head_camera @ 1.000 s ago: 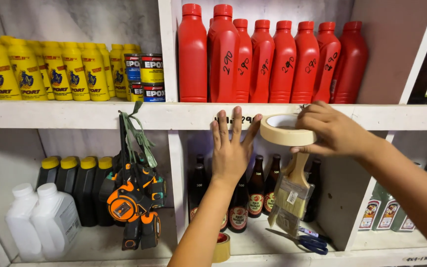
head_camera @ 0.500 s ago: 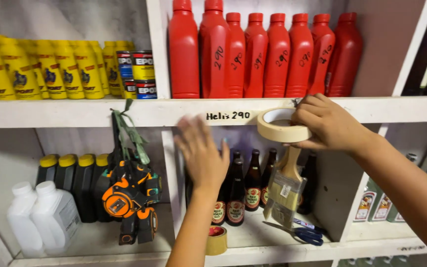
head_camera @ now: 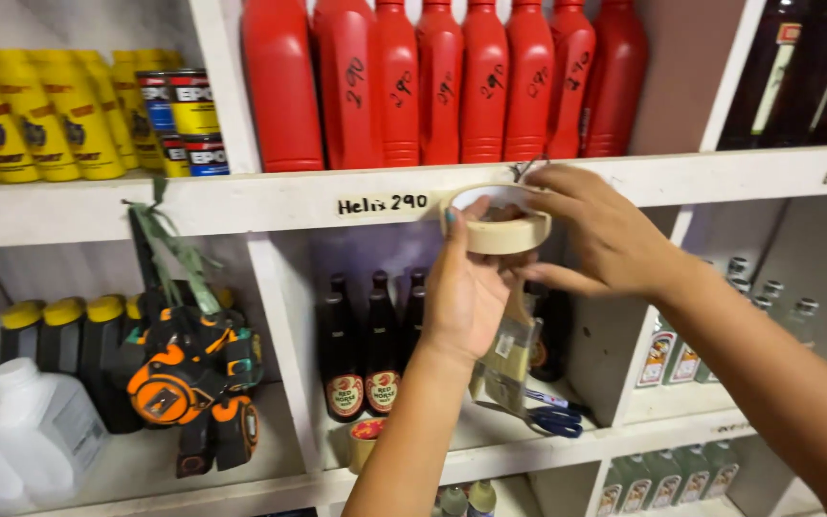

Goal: The recorder is writing prices and names on tape and sticking them to the shelves of a small grocery or convenience store.

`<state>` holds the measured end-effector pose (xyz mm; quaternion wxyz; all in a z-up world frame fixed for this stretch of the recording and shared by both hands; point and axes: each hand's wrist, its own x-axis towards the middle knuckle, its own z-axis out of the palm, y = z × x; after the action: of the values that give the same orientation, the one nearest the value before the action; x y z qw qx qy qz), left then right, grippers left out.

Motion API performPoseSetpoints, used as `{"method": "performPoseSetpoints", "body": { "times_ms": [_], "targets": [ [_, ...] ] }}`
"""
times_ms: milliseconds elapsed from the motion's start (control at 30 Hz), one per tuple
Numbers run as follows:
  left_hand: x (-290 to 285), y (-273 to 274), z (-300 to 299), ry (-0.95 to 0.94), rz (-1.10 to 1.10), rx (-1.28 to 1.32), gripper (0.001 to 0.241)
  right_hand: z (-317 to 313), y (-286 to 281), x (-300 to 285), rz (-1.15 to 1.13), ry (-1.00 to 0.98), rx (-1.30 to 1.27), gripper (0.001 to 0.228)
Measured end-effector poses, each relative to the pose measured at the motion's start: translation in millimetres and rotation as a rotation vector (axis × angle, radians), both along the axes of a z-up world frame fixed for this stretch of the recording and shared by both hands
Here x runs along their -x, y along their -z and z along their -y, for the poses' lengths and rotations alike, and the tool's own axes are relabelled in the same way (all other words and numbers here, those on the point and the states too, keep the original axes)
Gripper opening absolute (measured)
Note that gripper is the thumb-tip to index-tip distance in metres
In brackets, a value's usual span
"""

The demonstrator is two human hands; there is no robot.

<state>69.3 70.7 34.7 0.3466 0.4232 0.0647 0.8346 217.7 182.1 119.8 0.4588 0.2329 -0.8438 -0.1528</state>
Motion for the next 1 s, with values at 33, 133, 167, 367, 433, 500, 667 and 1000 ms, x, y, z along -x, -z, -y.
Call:
{"method": "performPoseSetpoints", "body": {
  "times_ms": [33,133,167,367,433,500,667,1000],
  "targets": [
    [-2.5,-0.6,3.2,0.008,0.0,0.005,0.065,-16.1,25.9,-4.3,0.0,0.008,0.005,0.059],
    [-7.5,-0.2,8.2,0.01,0.03,0.022,0.066,-75.1,120.6,0.1,-0.206,-0.286,0.343,0.044],
    [-7.8,1.0,6.8,0.011,0.033,0.0,0.065,-102.7,164.8,6.0,-0.109,-0.106,0.309,0.032],
    [-13.2,6.7,-7.1,0.006,0.046,-0.093,0.063,-205.7,367.8,57.8,0.858,0.603,0.495,0.024],
    [-14.4,5.9,-12.1,0.001,0.049,-0.117,0.064,-228.0,394.7,74.0,1.014,0.729,0.448,0.03],
    [-15.8,6.8,-14.1,0.012,0.077,-0.115,0.065,-223.6,397.4,79.8,1.159,0.796,0.574,0.037],
    [-24.1,5.2,-23.4,0.015,0.122,-0.095,0.066,-252.7,416.2,88.1,1.128,0.721,0.445,0.044],
    [-16.3,15.8,-24.3,0.039,0.04,-0.126,0.07,-148.7,51.5,-104.2,1.259,0.571,-0.048,0.085]
  ]
}}
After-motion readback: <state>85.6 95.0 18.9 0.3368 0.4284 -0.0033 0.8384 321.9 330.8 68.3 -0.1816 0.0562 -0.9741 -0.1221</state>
